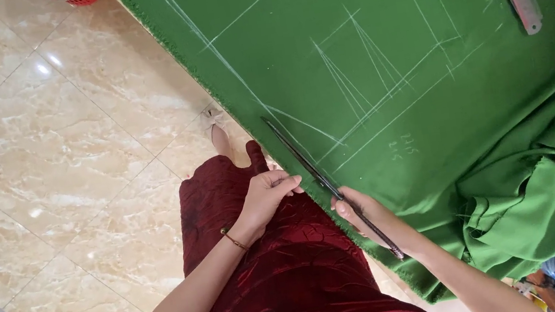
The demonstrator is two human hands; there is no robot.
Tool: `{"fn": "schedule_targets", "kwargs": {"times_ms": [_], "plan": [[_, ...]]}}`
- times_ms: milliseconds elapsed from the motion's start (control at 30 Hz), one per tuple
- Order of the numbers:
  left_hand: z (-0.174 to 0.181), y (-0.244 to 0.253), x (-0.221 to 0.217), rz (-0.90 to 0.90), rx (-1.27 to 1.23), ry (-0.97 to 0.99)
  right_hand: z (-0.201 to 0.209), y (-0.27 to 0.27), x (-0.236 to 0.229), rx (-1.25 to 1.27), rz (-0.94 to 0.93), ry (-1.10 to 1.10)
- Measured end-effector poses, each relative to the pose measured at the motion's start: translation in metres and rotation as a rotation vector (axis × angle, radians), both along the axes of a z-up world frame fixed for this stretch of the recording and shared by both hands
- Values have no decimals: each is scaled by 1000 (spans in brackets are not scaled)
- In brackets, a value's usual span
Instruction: The person uses a ruler and chalk to mark lines on a large piece of green fabric laid on a table. They then use large shears to cut the fabric along the marked lines, separating a rectangular piece from the main cloth.
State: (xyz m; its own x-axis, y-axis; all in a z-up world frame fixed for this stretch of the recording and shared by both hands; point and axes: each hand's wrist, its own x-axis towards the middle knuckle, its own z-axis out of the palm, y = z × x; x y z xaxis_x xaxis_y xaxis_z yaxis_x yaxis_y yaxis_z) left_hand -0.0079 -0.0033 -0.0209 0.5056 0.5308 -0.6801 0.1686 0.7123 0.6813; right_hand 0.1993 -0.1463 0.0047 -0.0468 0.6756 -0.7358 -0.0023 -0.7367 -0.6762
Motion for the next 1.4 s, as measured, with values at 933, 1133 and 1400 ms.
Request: {"fn": "schedule_targets", "kwargs": {"times_ms": [933, 1133, 1400], "plan": [[2, 23, -8, -150, -40, -66, 30, 117, -26, 9, 93, -43], [0, 25, -9, -183, -42, -66, 34, 129, -28, 25, 111, -55], [-17, 35, -20, -377, 174, 172, 12, 120, -28, 11, 30, -41]]}}
